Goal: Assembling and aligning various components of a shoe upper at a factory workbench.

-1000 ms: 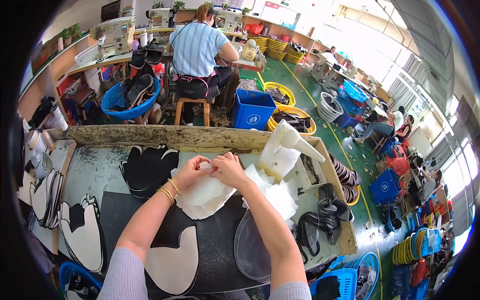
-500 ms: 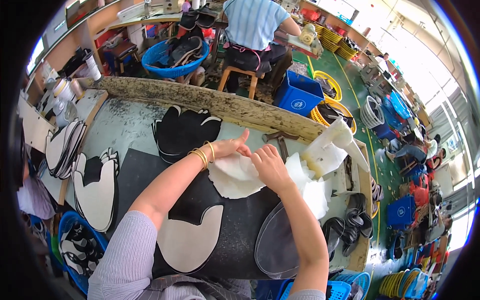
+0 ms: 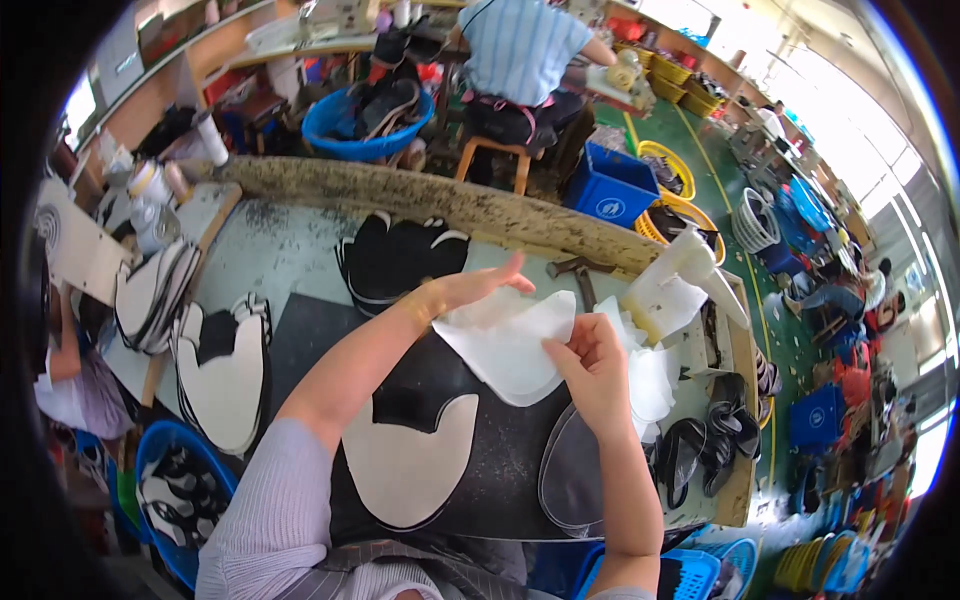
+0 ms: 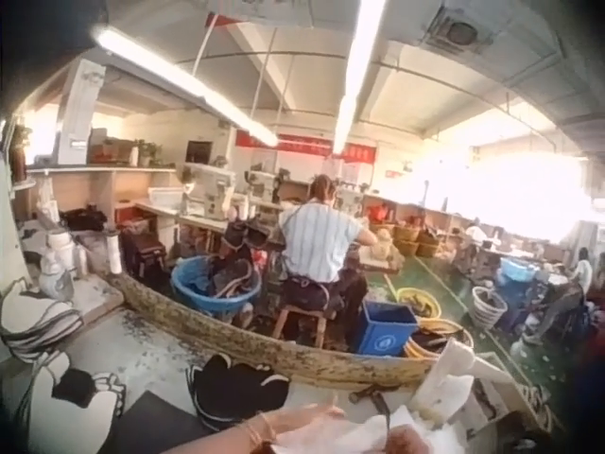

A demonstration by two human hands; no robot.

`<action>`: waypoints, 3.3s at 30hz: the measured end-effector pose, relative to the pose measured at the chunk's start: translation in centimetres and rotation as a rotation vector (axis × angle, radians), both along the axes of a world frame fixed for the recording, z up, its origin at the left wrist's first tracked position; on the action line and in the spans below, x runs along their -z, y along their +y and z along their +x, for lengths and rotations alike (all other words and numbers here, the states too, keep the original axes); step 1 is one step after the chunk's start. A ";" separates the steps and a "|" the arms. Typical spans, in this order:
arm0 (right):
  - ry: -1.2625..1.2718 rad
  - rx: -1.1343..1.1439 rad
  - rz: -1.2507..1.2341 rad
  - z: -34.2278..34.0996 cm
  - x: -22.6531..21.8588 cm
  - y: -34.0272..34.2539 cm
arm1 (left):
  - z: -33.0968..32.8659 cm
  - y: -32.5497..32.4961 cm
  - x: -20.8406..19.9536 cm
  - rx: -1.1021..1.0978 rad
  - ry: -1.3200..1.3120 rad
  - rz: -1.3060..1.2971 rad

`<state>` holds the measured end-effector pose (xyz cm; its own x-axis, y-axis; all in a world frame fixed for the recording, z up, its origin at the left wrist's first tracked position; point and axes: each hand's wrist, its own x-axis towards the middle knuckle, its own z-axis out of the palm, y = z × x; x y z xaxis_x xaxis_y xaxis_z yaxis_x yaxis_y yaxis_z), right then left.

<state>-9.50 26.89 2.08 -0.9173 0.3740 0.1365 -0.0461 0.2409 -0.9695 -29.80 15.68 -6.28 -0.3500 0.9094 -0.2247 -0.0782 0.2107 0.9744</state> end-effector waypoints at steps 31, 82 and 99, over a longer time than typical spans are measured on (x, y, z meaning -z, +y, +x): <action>0.800 -0.100 1.178 9.6 0.9 -7.4 | 11.8 -2.6 -1.5 -0.611 0.108 0.047; 0.253 -0.495 0.611 12.7 -3.2 -13.8 | 25.6 -21.9 -7.9 -0.408 1.626 0.449; 0.140 -0.505 0.567 11.3 -1.8 -14.3 | 24.8 -21.9 -6.1 -0.499 1.089 0.334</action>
<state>1.83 12.59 3.90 -0.9181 -0.2476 0.3095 -0.3957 0.6161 -0.6810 -5.04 -6.25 -0.19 -0.5328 0.5800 0.6162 0.8038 0.1192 0.5828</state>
